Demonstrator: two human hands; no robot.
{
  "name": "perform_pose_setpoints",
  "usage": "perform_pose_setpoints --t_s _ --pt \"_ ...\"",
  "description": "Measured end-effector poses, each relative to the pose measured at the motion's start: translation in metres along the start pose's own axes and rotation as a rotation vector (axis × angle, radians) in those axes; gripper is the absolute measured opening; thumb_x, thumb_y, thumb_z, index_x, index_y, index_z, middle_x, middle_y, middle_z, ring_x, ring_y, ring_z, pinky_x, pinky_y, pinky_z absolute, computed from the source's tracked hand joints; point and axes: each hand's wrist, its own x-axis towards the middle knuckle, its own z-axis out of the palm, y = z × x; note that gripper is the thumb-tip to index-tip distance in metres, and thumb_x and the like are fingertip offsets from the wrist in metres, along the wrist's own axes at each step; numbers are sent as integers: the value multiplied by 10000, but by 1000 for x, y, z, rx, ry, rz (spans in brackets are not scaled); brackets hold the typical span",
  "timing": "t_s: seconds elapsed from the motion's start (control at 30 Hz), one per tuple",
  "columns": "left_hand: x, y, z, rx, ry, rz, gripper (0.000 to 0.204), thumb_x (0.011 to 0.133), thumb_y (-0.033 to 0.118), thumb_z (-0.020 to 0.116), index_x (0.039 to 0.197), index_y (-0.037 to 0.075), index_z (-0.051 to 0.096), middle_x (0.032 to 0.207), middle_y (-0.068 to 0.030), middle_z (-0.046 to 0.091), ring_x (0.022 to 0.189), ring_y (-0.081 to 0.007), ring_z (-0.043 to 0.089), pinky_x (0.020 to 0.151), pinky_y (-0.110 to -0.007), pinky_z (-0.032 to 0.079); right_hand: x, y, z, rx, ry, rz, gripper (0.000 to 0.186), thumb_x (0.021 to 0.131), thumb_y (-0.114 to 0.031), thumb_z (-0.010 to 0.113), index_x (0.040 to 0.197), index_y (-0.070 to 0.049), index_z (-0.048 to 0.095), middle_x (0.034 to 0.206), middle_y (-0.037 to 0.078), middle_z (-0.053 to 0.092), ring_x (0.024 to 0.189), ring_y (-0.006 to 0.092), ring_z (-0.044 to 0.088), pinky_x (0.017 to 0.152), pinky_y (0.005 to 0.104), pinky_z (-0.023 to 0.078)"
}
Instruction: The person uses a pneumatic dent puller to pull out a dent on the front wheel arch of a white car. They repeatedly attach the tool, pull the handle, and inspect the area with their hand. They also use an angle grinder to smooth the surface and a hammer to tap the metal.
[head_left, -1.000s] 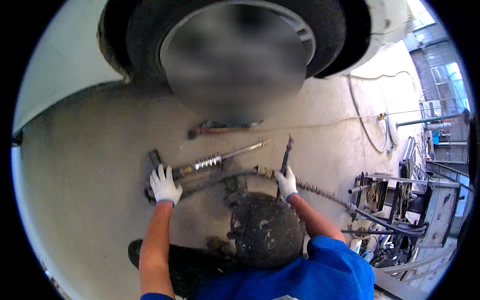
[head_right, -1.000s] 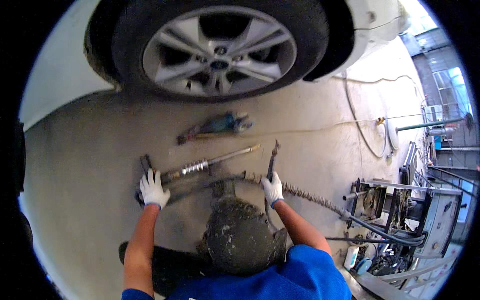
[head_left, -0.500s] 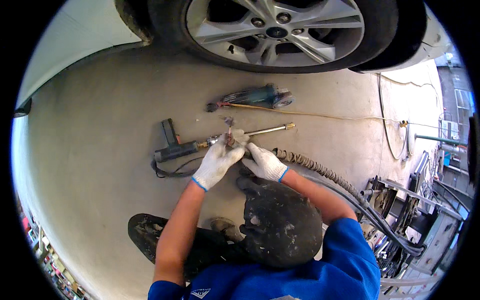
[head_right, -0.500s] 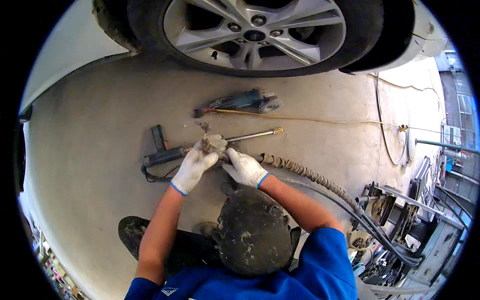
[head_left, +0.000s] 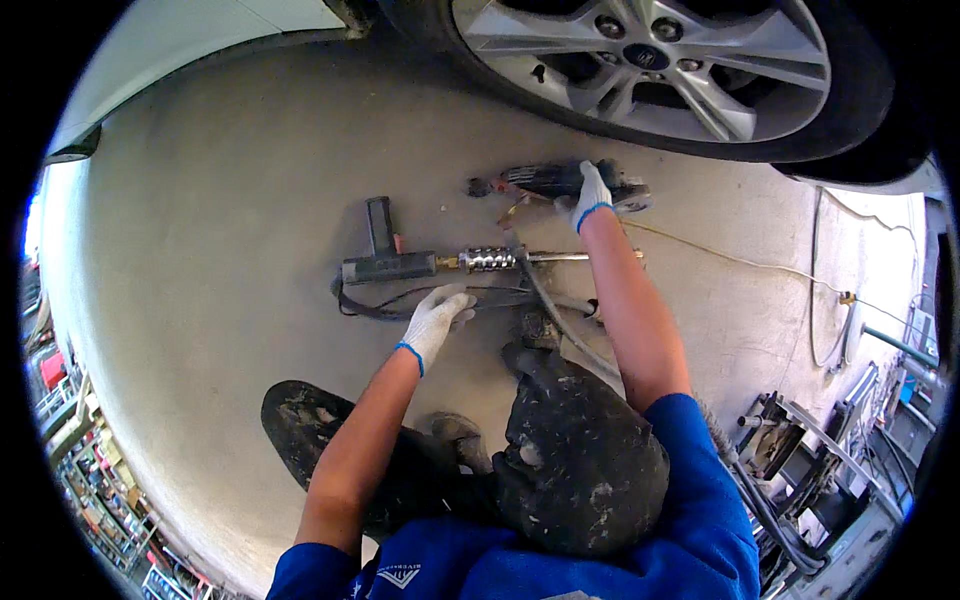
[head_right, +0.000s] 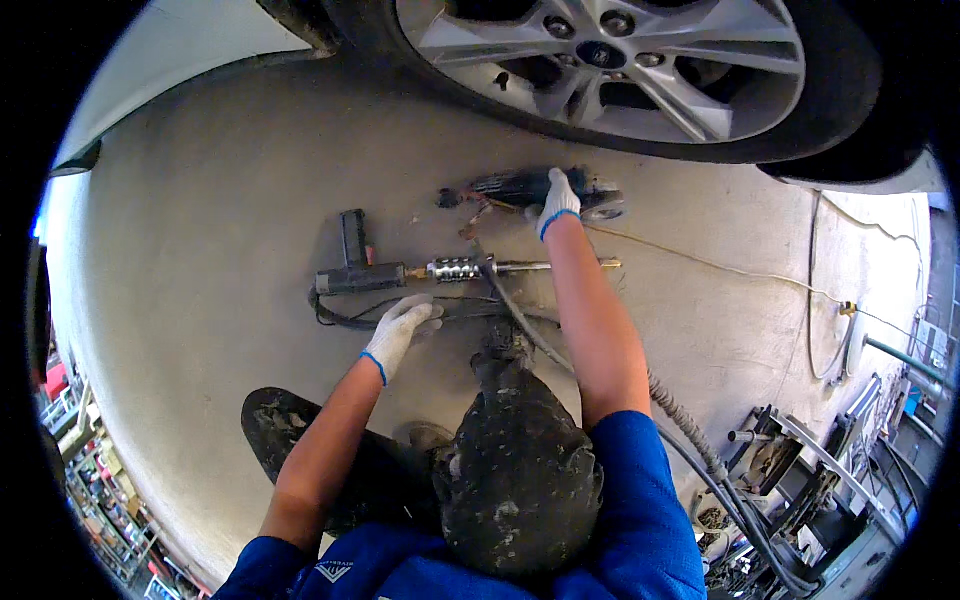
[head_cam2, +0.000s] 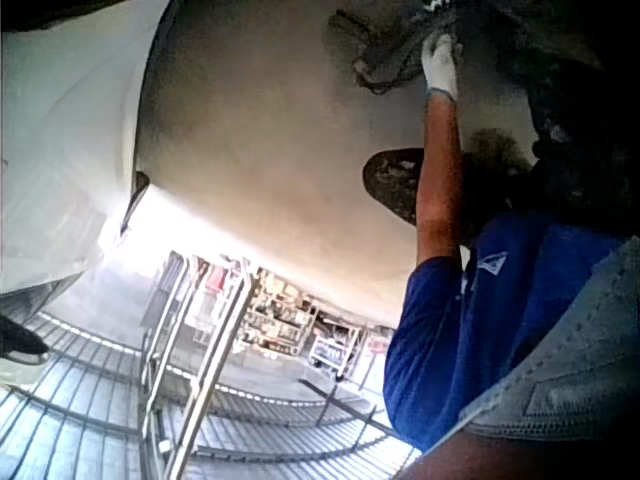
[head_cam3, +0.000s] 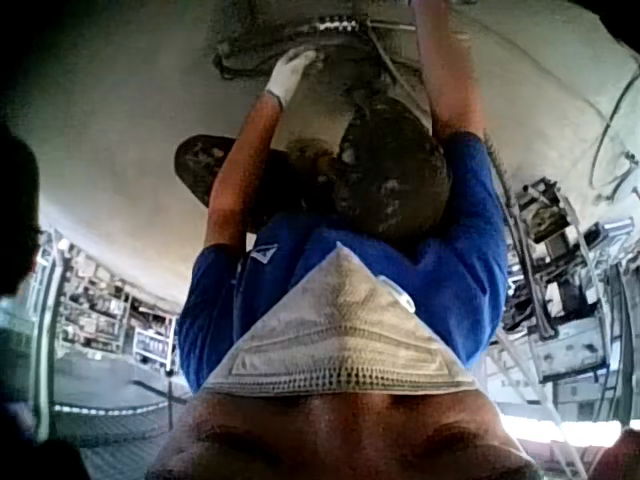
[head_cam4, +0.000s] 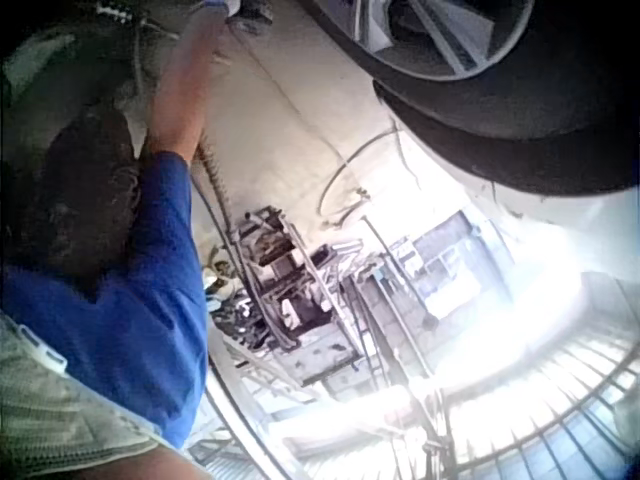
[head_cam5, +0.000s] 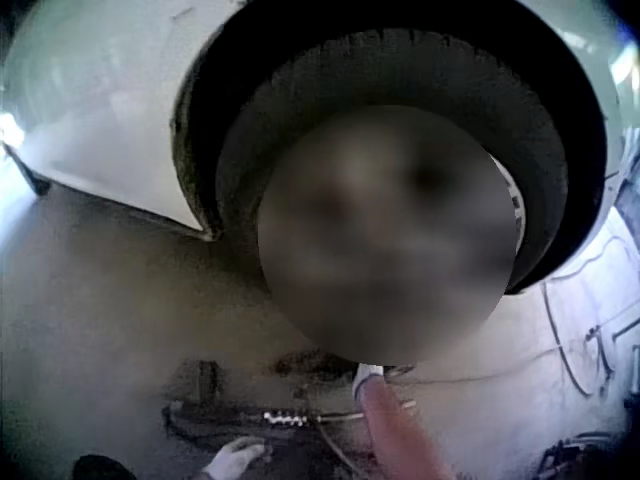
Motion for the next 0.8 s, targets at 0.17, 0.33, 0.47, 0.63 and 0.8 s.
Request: perform_pose_setpoints --t_s 0.17,0.33,0.47,0.63,0.8 --pt "-5 -15 -16 1 75 -33 411 983 248 599 1331 33 563 1196 -98 678 1053 -191 654 880 -326 508 19 8 19 16 149 35 525 757 -480 810 1129 -163 616 1175 59 579 947 247 554 785 443 482" --pt "10 -24 -29 143 100 164 393 972 229 619 1297 10 584 1182 -107 681 1029 -187 652 890 -319 512 6 10 3 72 40 -73 473 738 -467 784 1075 -179 618 1056 35 615 935 203 552 737 387 443" --pt "7 18 -8 -9 78 190 414 964 227 638 1299 -8 576 1203 -127 670 1072 -225 647 948 -329 504 0 2 -51 365 -322 -157 355 842 -329 709 1129 -144 614 1137 55 648 1042 259 621 986 467 505" --pt "-12 79 8 135 174 587 399 942 149 654 1295 -16 569 1231 -128 657 1133 -199 625 1016 -331 469 -103 -40 -47 329 -678 -396 460 786 -255 750 1176 -84 578 1109 96 651 1093 270 619 990 448 512" --pt "-64 173 84 848 14 1003 630 841 248 776 1345 -28 518 1316 -201 602 1199 -248 590 1012 -357 466 -192 -93 -58 25 -1164 -610 701 726 -384 811 1247 -18 516 1066 152 641 1024 326 640 937 451 527"
